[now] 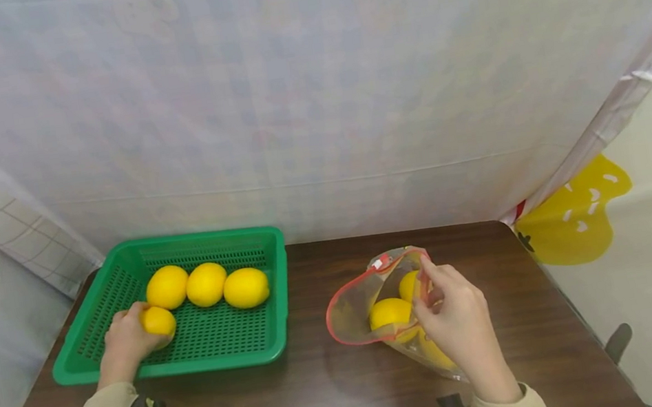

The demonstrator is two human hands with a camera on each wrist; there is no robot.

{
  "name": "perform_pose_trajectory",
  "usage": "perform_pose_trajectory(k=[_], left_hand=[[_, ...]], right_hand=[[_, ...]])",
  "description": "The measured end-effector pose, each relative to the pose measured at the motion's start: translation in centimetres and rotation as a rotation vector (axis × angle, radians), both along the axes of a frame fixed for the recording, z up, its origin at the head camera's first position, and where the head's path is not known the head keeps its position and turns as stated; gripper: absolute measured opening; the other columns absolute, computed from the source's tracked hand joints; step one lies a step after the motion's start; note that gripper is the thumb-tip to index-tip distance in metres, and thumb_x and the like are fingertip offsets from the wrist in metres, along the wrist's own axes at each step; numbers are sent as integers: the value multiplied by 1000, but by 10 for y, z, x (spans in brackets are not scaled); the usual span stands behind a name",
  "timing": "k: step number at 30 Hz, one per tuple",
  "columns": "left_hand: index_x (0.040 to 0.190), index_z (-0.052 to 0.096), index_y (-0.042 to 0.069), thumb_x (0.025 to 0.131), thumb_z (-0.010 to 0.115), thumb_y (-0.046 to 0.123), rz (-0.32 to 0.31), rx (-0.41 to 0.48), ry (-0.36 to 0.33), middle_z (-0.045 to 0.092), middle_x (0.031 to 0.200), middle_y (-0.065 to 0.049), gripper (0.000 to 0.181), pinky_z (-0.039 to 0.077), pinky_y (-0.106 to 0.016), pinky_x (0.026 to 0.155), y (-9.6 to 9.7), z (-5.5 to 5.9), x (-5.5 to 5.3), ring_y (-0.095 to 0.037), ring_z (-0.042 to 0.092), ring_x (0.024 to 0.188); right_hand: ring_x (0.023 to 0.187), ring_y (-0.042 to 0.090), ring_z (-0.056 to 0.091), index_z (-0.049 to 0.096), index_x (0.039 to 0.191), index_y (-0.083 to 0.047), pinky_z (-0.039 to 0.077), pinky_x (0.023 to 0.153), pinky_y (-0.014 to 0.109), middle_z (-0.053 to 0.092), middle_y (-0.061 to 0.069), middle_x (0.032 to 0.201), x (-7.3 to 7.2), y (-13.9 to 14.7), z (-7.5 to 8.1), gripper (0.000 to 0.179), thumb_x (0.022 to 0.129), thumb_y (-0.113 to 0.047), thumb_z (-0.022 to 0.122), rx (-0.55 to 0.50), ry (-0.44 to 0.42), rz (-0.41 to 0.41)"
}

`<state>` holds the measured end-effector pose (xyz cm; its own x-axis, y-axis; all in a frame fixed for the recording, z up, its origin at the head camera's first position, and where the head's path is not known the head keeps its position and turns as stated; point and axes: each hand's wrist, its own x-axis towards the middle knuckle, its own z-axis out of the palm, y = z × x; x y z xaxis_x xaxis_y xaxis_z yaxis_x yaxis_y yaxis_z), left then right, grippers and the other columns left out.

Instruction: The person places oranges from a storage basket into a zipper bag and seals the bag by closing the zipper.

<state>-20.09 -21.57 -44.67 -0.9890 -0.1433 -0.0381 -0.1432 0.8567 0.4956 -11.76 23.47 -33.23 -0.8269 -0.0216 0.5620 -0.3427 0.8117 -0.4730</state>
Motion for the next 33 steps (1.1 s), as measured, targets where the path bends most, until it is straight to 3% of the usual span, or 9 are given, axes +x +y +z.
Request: perform_pose_trajectory(k=[9, 18, 27, 33], left_hand=[[128, 39, -5, 72, 70, 28, 16, 26, -11, 37, 118, -37, 72, 40, -62, 75, 1, 1, 1, -56, 42, 98], [128, 43, -3, 70, 74, 30, 25, 43, 108, 40, 121, -34, 73, 38, -62, 81, 1, 0, 1, -51, 44, 103], [127, 49, 2, 68, 77, 26, 75, 188, 324, 40, 128, -28, 70, 40, -61, 81, 3, 1, 5, -47, 43, 109], [129, 48, 5, 69, 77, 32, 62, 234, 326, 40, 130, -25, 71, 40, -59, 80, 11, 16, 8, -43, 42, 109]], right_hand=[[56, 0, 50, 59, 111, 12, 40, 47, 8, 61, 9, 82, 0, 0, 0, 53, 60, 15, 71, -3, 9, 7], [56, 0, 50, 58, 112, 12, 40, 46, 9, 61, 9, 83, 0, 0, 0, 53, 60, 15, 71, -3, 4, 12], [56, 2, 50, 58, 112, 11, 41, 47, 9, 61, 9, 82, -2, 0, 2, 52, 62, 14, 70, -4, -14, 11], [56, 2, 51, 58, 113, 11, 41, 47, 9, 61, 9, 82, -1, 1, 1, 53, 62, 14, 70, -3, -29, 5]])
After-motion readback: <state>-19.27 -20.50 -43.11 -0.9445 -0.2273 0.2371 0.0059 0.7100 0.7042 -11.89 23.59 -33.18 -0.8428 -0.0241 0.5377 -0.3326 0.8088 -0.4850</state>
